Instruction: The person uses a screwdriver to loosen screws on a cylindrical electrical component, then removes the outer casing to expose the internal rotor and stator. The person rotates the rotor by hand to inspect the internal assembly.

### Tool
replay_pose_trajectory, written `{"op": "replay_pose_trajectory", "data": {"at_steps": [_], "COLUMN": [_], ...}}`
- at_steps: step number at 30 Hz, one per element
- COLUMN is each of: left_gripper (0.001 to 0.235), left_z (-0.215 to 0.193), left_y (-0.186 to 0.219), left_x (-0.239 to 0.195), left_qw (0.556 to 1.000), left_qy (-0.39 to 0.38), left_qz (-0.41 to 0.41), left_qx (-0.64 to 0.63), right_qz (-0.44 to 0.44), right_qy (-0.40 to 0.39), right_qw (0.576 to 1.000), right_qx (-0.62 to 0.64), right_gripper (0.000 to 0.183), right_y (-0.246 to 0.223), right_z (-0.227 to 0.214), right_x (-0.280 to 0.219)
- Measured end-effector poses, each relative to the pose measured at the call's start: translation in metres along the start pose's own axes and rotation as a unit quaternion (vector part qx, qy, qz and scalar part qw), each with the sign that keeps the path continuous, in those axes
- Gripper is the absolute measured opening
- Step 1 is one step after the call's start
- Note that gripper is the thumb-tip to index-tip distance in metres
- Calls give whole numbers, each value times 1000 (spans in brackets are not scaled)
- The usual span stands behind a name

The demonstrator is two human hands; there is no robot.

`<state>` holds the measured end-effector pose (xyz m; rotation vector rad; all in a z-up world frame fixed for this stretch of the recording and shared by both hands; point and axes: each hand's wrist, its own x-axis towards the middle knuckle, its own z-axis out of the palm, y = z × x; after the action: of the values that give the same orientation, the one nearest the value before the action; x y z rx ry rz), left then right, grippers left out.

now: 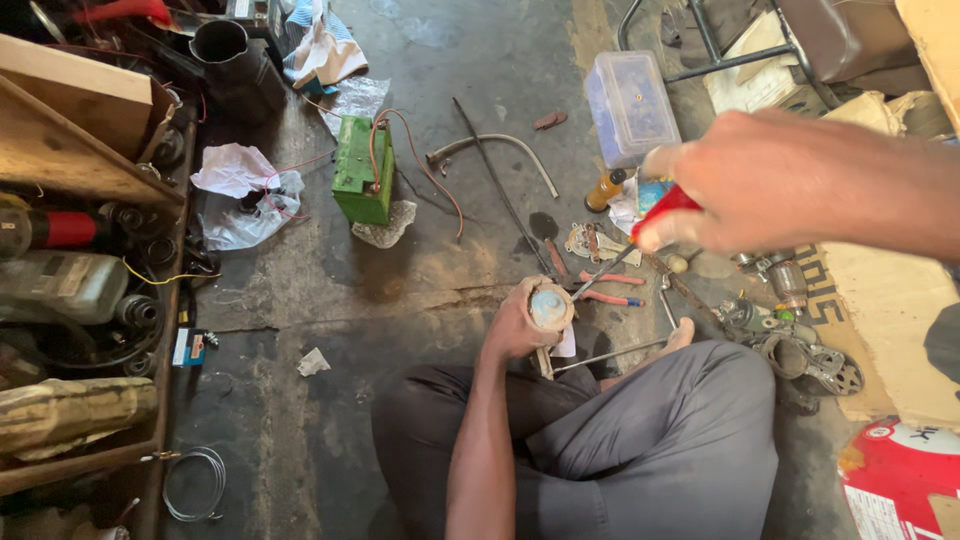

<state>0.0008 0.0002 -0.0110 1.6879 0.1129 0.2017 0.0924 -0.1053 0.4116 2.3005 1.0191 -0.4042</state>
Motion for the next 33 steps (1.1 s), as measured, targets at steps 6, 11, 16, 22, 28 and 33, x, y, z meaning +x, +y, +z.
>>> {"op": "replay_pose_trajectory", "data": {"at_steps": [6,11,16,22,28,33], "left_gripper": [93,94,95,93,93,94], "left_z": [1,1,0,0,1,1], "left_y": [-4,-8,-6,-3,-3,-3], "left_x": [1,5,2,2,2,1], "left_qw": [1000,1000,1000,1000,1000,1000], "left_qy": [6,-3,-8,-1,4,2], "left_qz": [-7,14,4,3,-12,-7], "left_qx": [0,19,-7,10,0,-10], "right_qz": [-29,-240,-64,-76,-256,-20], "right_qy": [31,190,43,10,234,55], "right_qw": [999,951,996,984,937,998], "right_qx": [-2,53,-41,-163,-46,-28], "right_gripper": [33,48,30,19,44,63], "right_y": [9,7,-7,-7,-2,-11], "right_z": [20,27,9,9,16,4], "right_x": [12,3,-5,-4,-6,-6]}}
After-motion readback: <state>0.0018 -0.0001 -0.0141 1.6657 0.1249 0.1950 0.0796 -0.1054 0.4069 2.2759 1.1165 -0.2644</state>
